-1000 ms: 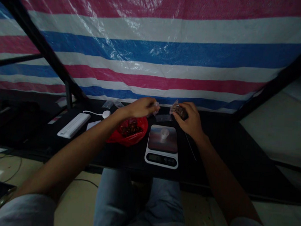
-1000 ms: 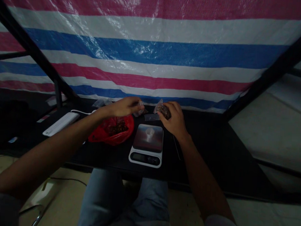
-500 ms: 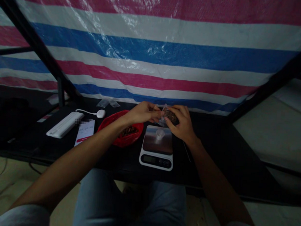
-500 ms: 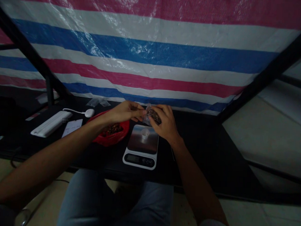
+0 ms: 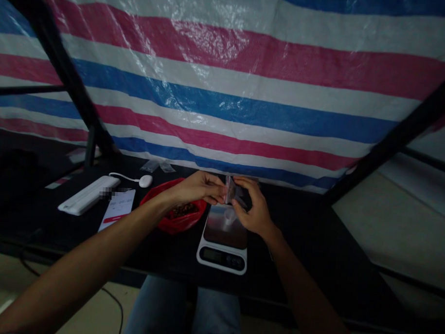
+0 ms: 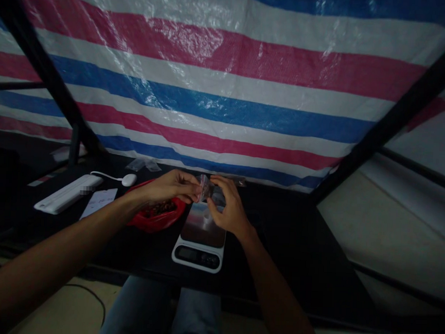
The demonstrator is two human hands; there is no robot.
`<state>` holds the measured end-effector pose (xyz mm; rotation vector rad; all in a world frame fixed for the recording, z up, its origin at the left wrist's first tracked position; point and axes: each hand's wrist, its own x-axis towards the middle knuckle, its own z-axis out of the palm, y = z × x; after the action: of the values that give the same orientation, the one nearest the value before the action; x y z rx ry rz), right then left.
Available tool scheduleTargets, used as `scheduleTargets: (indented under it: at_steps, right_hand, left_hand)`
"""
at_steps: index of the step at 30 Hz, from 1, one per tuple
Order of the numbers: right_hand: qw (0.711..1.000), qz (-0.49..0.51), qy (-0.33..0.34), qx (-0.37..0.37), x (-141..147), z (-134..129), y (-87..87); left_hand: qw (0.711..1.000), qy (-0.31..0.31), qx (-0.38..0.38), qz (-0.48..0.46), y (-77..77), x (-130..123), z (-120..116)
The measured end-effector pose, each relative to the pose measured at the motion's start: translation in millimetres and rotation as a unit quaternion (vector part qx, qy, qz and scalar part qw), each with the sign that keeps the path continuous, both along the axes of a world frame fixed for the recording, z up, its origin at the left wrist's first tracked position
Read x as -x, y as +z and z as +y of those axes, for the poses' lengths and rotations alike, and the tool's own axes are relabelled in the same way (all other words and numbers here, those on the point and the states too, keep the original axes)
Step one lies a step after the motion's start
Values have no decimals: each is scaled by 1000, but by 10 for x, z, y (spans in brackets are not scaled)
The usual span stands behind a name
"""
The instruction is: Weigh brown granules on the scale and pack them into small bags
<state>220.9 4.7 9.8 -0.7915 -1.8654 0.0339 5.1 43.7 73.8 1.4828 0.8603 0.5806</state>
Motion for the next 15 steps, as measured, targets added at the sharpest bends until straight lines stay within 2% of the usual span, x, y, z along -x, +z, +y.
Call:
scheduleTargets:
  at_steps: [2,4,6,8,13,15]
  right_hand:
    - [998,45,16,28,44,-49,19]
    - [991,83,41,93,87,-93,26]
    - [980,94,65,166,126,-122,22]
    - [972,86,77,207,156,-134,14]
    - [974,35,76,211,180,-135,37]
    - [977,24,58,202,161,-136,61]
  left_hand:
    - [1000,-8,-16,8,44,6,-55]
    - [999,-33,-34,19,71,-1,-115]
    - [995,-68,-61,31,73,-18,-171]
    - [990,-85,-99,46,57,-38,-214]
    - [978,-80,-165,102,31,-66,-271]
    - [963,-62,-219,148,67,-66,-303]
